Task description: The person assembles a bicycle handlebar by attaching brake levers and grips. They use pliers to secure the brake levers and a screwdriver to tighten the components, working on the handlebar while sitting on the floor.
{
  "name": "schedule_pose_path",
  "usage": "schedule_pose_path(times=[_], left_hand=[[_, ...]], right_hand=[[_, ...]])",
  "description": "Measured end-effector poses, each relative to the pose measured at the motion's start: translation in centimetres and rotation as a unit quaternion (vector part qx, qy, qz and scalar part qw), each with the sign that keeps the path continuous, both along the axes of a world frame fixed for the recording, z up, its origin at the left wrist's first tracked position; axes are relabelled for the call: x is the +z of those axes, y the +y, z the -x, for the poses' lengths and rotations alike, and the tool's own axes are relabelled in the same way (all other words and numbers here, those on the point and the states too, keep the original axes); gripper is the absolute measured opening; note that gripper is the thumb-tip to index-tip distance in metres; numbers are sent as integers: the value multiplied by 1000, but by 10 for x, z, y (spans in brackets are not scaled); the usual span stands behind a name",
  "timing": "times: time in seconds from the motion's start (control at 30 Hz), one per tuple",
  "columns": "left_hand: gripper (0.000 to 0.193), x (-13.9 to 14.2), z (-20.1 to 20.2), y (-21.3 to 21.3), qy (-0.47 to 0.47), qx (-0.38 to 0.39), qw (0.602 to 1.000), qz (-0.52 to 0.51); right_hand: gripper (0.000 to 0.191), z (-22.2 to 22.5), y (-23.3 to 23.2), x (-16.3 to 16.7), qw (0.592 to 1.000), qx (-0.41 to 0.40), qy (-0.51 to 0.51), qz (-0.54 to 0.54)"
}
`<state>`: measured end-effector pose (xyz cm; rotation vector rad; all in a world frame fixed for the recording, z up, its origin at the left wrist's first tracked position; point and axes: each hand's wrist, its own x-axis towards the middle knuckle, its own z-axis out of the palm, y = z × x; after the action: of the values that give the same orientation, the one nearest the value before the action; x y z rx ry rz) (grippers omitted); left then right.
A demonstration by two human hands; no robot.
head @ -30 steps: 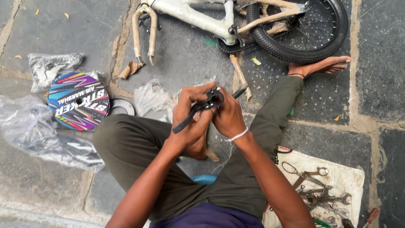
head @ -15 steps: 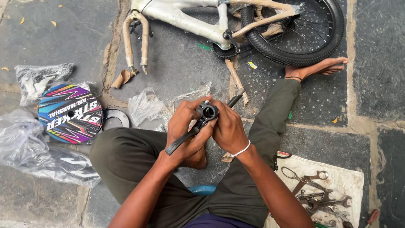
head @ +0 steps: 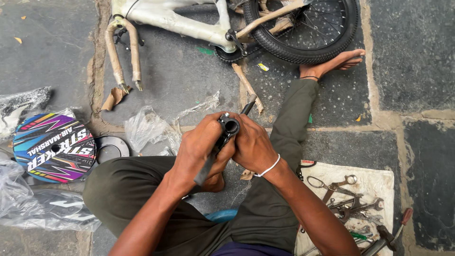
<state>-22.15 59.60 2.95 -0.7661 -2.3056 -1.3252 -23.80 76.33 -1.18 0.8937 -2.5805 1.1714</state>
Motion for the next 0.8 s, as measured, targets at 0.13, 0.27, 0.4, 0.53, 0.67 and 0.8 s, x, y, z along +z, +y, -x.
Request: schedule_pose_path(times=[0.13, 0.27, 0.4, 0.53, 0.67, 0.8], left_hand=[[23, 4, -1, -6, -26, -47, 998, 40], [31, -8, -6, -11, -316, -8, 947, 47], [33, -25, -9, -14, -157, 56, 978, 125], [34, -41, -17, -16, -112, 51, 992, 23], [44, -46, -18, -14, -137, 76, 985, 75], [59, -34, -8, -11, -93, 52, 991, 86]], right_hand=[[57, -8, 26, -4, 999, -43, 21, -7], [35, -36, 132, -55, 955, -257, -58, 140], [22, -118, 246, -161, 808, -560, -182, 29], [32, -226, 253, -269, 672, -498, -508, -207], [31, -265, 206, -306, 644, -480, -544, -241], [27, -260, 201, -292, 647, -530, -535, -121]])
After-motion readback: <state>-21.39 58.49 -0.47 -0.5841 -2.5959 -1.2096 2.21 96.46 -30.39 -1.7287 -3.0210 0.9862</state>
